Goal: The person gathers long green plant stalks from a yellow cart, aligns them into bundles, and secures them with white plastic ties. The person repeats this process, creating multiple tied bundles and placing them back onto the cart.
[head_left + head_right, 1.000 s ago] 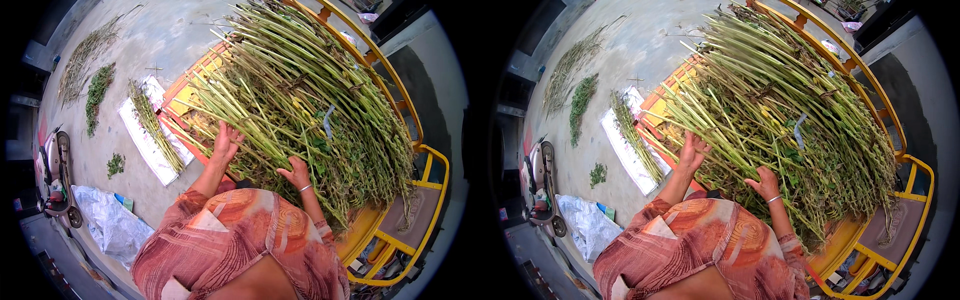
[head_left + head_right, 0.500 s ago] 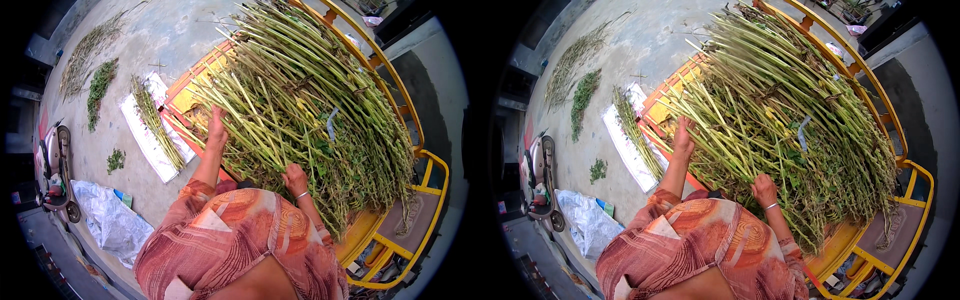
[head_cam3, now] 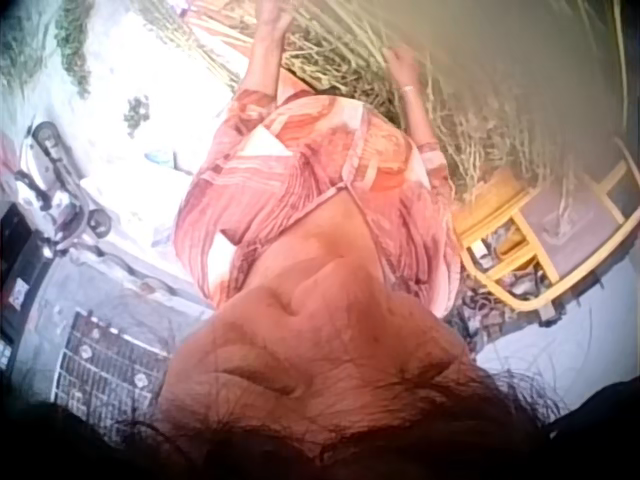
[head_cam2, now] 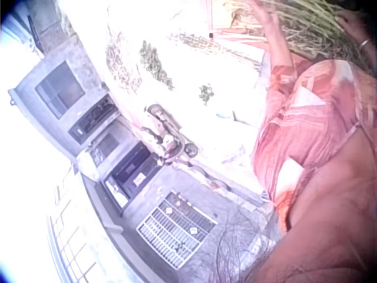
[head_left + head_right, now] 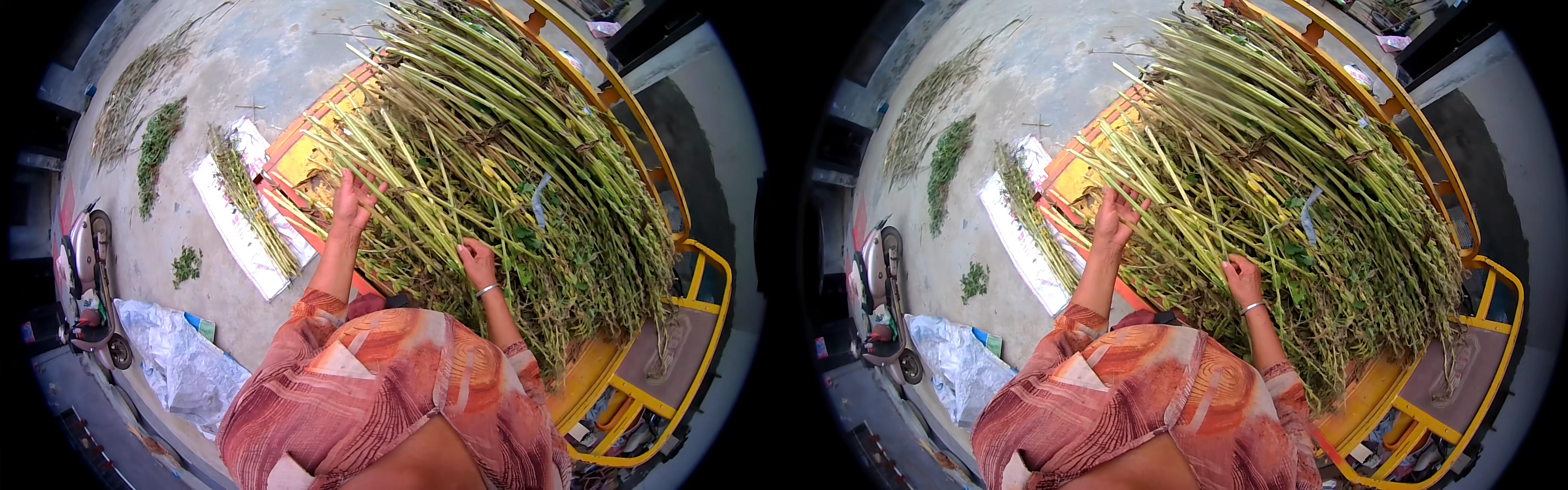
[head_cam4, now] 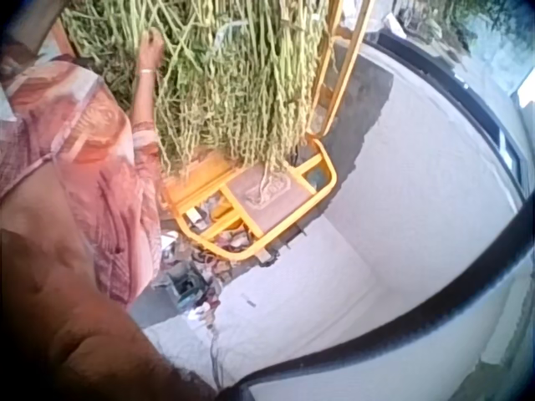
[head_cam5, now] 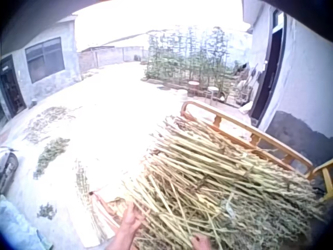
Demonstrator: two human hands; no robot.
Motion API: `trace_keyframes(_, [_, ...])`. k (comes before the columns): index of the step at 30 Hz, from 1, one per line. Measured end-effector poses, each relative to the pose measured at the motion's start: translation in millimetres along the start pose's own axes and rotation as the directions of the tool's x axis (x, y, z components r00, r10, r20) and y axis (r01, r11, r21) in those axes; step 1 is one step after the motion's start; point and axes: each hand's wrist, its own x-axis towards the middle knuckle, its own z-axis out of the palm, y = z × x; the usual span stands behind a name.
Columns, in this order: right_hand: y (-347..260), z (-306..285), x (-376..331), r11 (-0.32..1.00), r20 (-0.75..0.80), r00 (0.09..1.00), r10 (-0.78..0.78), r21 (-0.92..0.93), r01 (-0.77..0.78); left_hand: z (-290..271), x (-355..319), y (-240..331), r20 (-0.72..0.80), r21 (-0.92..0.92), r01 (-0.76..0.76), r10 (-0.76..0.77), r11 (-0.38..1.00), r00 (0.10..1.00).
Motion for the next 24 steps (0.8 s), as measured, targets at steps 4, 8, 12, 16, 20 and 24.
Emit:
trace_keyframes(4, [-30.9, 2.2, 4.5, 0.844, 0.122, 0.926, -0.358, -0.383, 0.376, 1.1, -2.1, 4.7, -0.044, 0.064, 0.007, -0.004, 0.998, 0.999])
trace_keyframes(8, [-36.1, 18.4, 10.2, 0.896, 0.101, 0.96, -0.26, -0.346, 0.279, -0.5, -4.6, 3.9, -0.099, 0.075, -0.003, 0.01, 0.997, 0.995])
trace_keyframes(12, [-77.0, 14.0, 18.0, 0.915, 0.219, 0.967, -0.127, -0.35, 0.2, -6.1, -10.8, 2.9, -0.175, 0.027, -0.003, 0.007, 1.0, 0.984])
trace_keyframes(16, [-80.2, 34.6, 15.7, 0.913, 0.252, 0.908, -0.335, -0.152, 0.378, -43.9, -1.3, 1.1, 0.169, -0.17, -0.053, 0.082, 0.984, 0.982])
trace_keyframes(20, [-90.5, 48.4, 14.0, 0.982, 0.358, 0.93, -0.079, -0.134, 0.135, -16.9, -19.0, 9.1, -0.287, 0.118, -0.102, 0.132, 0.988, 0.949])
trace_keyframes(24, [-74.3, 57.1, 17.4, 0.891, 0.382, 0.859, -0.34, -0.162, 0.425, -27.6, -12.9, 12.7, -0.385, 0.173, -0.205, 0.257, 0.963, 0.886])
